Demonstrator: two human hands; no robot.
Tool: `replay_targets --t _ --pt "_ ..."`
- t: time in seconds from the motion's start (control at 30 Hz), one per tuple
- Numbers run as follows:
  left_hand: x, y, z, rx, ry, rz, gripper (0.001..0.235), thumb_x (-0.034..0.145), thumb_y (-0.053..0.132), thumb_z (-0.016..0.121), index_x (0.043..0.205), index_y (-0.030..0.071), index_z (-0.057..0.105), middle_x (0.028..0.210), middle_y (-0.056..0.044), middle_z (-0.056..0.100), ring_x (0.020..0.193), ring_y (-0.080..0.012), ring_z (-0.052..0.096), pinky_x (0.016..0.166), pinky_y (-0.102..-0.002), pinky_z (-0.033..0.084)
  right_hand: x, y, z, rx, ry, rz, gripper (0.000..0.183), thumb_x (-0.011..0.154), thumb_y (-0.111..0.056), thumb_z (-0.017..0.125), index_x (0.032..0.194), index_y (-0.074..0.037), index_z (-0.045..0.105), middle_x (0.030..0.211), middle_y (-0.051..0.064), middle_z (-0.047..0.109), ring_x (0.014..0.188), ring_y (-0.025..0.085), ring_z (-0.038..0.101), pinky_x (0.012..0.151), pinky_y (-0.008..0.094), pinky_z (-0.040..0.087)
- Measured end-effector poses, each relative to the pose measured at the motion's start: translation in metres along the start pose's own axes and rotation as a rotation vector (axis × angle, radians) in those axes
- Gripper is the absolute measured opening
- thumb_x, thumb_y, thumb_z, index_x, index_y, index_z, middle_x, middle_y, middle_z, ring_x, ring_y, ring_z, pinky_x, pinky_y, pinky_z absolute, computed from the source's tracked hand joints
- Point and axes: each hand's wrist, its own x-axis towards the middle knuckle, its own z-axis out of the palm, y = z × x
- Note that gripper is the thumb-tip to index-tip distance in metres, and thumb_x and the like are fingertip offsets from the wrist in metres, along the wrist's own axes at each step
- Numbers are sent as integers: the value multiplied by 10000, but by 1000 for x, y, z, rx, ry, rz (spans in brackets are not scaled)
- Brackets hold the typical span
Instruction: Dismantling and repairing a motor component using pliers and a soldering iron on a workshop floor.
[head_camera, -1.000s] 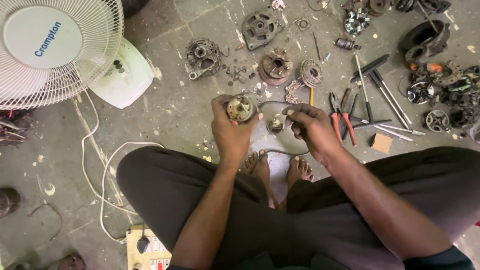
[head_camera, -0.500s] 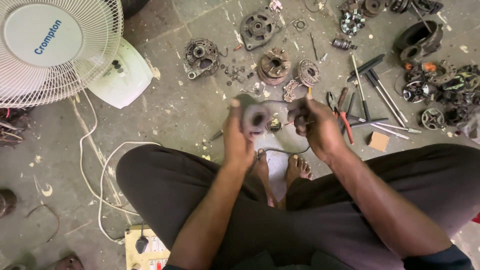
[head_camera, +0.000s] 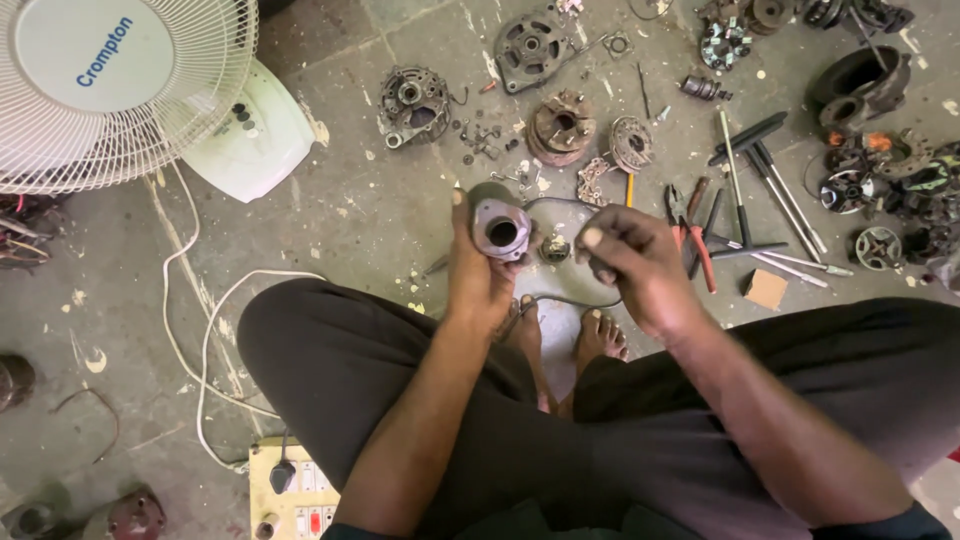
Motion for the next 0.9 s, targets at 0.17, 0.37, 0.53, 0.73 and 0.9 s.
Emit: replay_targets --t 0.17,0.37,0.53,0.73,0.9 --pt "-5 1 22 -5 6 -2 633 1046 613 477 1167 9 626 935 -117 723 795 -225 734 649 -331 614 -12 0 13 -558 170 -365 167 931 -90 785 905 -43 627 761 21 592 641 73 482 569 236 365" --pt "-6 -10 26 72 -45 90 520 1006 473 617 1200 -10 632 1043 -117 728 885 -202 747 786 -335 637 -16 -8 27 -831 127 -661 199 835 24 811 965 -17 666 837 81 691 670 111 631 575 265 490" --pt "0 -19 15 90 -2 148 451 956 361 728 1240 19 654 1021 -45 736 842 -120 716 714 -258 579 -15 -7 24 -929 71 -800 235 836 39 786 1032 -20 670 903 125 718 771 190 724 665 304 562" --pt "-4 -9 30 229 81 170 457 926 379 784 1162 2 681 914 -21 719 725 -92 665 607 -252 532 -12 -23 34 -1427 -8 -720 378 809 -81 789 1183 -70 739 686 75 609 555 236 619 474 398 499" --pt "-6 -3 36 272 129 157 475 890 395 780 1122 -10 688 913 -52 743 731 -116 711 629 -269 585 -12 -10 37 -1473 -15 -516 503 833 -123 776 1312 -82 629 765 91 626 594 280 629 513 413 516"
